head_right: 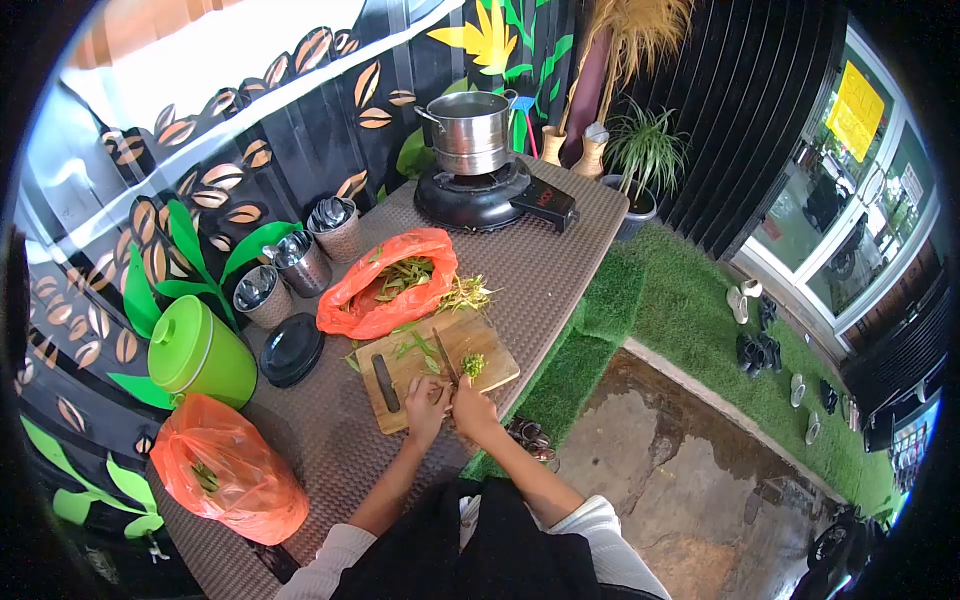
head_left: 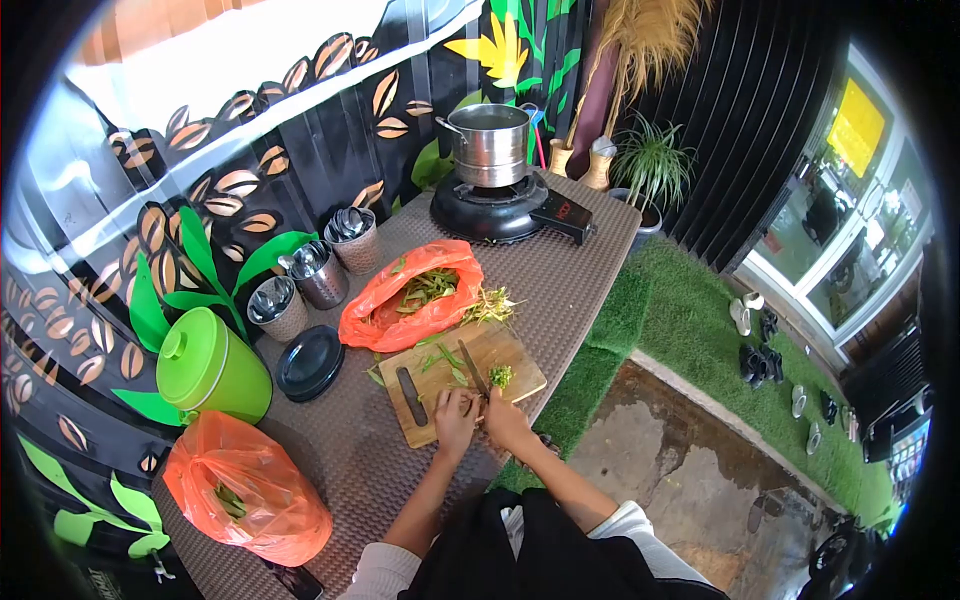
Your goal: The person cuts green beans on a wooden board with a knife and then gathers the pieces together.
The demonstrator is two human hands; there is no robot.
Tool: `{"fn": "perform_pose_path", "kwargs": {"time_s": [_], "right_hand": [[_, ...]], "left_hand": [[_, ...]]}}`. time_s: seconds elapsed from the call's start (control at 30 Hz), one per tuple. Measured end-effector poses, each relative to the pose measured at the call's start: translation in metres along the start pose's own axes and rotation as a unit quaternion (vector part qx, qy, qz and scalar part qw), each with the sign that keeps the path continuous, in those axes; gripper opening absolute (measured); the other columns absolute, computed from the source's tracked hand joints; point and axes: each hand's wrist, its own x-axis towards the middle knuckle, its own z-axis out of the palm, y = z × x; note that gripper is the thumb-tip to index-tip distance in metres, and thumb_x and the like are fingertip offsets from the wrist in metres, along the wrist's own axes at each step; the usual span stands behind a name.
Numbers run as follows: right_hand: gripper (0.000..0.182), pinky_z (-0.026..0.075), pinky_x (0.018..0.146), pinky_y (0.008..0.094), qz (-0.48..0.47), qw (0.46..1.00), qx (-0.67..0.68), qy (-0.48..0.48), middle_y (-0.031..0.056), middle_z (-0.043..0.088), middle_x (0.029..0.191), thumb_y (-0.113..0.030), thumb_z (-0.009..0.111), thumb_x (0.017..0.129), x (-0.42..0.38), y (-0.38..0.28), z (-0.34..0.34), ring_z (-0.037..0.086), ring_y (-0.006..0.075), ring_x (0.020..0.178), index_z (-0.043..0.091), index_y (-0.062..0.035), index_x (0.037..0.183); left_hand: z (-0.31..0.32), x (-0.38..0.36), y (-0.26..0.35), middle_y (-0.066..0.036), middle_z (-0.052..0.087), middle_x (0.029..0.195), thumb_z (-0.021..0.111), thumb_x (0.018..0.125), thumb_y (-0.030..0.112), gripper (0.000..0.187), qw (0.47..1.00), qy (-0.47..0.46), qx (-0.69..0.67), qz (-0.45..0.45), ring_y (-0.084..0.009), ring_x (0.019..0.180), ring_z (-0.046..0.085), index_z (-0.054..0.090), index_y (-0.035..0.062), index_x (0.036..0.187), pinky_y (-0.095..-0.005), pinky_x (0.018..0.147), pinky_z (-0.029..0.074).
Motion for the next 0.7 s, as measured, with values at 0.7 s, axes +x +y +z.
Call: {"fn": "perform_pose_path", "kwargs": {"time_s": [0.7], "right_hand": [[0.036, 0.051, 0.068, 0.0515, 0.013, 0.999, -0.037, 0.015, 0.0277, 0.063, 0.08, -0.023, 0.047, 0.091, -0.005, 0.015, -0.005, 0.063, 0.0437, 0.077, 0.036, 0.0046, 0.112]], "left_hand": [[0.002, 0.012, 0.013, -0.011, 0.06, 0.082, 0.069, 0.076, 0.006, 0.011, 0.999, -0.041, -0.015, -0.015, -0.0278, 0.079, 0.057, 0.064, 0.0028, 0.085, -0.0369, 0.07, 0.046]]}}
